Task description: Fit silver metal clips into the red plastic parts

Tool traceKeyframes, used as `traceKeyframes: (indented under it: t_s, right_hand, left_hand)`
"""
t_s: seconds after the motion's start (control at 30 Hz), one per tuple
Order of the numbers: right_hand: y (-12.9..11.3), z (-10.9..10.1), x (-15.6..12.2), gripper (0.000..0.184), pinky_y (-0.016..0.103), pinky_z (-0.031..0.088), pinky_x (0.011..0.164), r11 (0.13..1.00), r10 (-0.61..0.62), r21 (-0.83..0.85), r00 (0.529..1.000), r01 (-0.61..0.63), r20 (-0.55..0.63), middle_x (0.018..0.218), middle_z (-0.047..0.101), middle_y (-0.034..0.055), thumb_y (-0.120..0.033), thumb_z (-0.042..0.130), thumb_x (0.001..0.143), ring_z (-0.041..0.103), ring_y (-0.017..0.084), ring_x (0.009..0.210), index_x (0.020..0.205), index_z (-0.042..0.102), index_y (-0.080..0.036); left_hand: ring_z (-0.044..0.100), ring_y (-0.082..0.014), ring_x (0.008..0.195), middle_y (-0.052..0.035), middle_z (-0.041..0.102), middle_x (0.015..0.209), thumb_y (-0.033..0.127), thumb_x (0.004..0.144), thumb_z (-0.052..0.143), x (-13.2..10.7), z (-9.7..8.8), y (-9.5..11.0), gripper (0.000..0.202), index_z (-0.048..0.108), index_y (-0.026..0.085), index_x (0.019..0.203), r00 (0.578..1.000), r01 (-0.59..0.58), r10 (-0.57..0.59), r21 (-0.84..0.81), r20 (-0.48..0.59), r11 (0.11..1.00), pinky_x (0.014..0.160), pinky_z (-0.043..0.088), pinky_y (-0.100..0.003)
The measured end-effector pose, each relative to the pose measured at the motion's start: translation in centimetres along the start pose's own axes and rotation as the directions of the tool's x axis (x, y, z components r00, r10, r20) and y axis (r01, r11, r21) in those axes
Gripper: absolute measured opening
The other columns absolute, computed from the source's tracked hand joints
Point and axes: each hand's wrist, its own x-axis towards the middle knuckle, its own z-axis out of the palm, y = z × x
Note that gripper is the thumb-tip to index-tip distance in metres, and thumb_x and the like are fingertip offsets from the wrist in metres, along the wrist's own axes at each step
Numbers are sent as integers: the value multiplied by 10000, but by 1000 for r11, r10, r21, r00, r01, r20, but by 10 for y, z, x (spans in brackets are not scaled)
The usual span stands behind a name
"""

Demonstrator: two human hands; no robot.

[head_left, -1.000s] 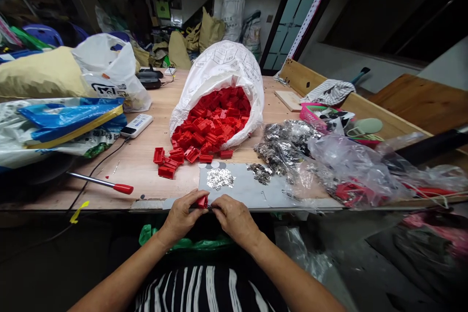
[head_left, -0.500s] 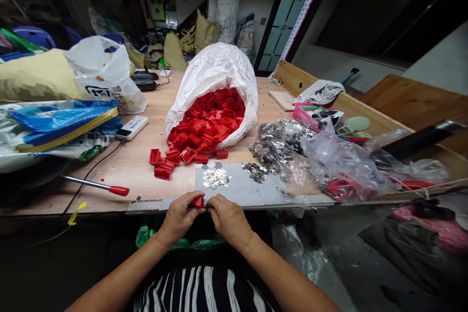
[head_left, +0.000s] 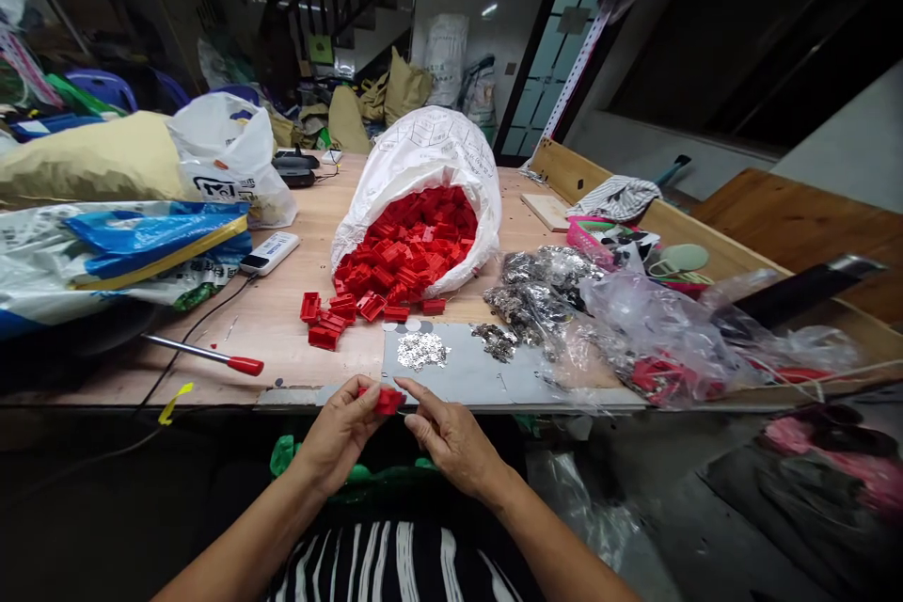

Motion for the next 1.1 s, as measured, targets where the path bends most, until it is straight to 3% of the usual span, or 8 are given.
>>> traceKeyframes:
  t_s: [0.1, 0.3, 0.43, 0.53, 0.67, 0.9, 1.1]
  right_hand:
    - [-6, 2, 0, 402, 231, 421, 642, 1000, -22, -8, 1000, 22, -15, 748, 658, -26, -329, 431, 955, 588, 133, 643, 1356, 440, -303]
    - [-8, 4, 2, 342, 255, 459, 766, 997, -78, -1, 995, 78, -64, 1060, 698, 22, -329, 457, 947, 659, 176, 884, 1278, 523, -272]
    - [-4, 7, 5, 268, 240, 468, 784, 993, -89, 56, 980, 100, -177, 982, 710, 21, -324, 429, 960, 658, 161, 863, 1115, 631, -243]
    - [-3, 6, 6, 278, 236, 474, 783, 989, -51, 132, 985, 73, -164, 956, 708, 12, -332, 405, 970, 654, 152, 844, 1078, 645, -242]
    - [-5, 3, 5, 318, 256, 473, 816, 985, -28, 165, 996, 42, -89, 1018, 703, 15, -346, 365, 982, 650, 163, 902, 1131, 630, -254]
    - [-3, 9, 3, 193, 212, 444, 705, 997, 27, 77, 996, -21, -85, 840, 709, -15, -295, 513, 915, 640, 136, 754, 1010, 673, -245]
    - [6, 12, 1, 196, 205, 423, 691, 999, 21, 26, 999, -20, -43, 854, 711, -27, -296, 546, 897, 636, 128, 758, 1042, 677, -272]
  left_hand:
    - [670, -133, 774, -44, 707, 820, 147, 835, 613, -3, 4, -3, 52, 644, 127, 798, 991, 121, -129, -206, -25, 971, 849, 517, -291]
    - [703, -195, 810, -117, 731, 847, 133, 893, 515, -7, 7, -8, 184, 677, 68, 836, 964, 185, -240, -360, -114, 914, 868, 544, -354]
    - [710, -215, 838, -128, 739, 851, 126, 886, 525, -8, 9, -11, 191, 687, 55, 812, 964, 198, -252, -392, -91, 899, 920, 529, -376]
    - [708, -230, 873, -134, 743, 864, 146, 879, 545, -7, 9, -13, 186, 690, 52, 810, 960, 212, -267, -407, -83, 888, 953, 512, -382]
    - [710, -224, 856, -125, 744, 847, 160, 870, 567, -4, 5, -16, 168, 690, 61, 814, 958, 220, -274, -385, -90, 896, 954, 509, -384]
    - [689, -177, 853, -79, 730, 879, 151, 838, 612, -7, -5, -24, 80, 680, 112, 819, 961, 237, -269, -317, -59, 918, 937, 505, -353]
    - [657, -149, 812, -28, 686, 797, 251, 793, 676, -7, -18, -29, 126, 623, 153, 733, 961, 271, -276, -102, -28, 957, 919, 473, -328]
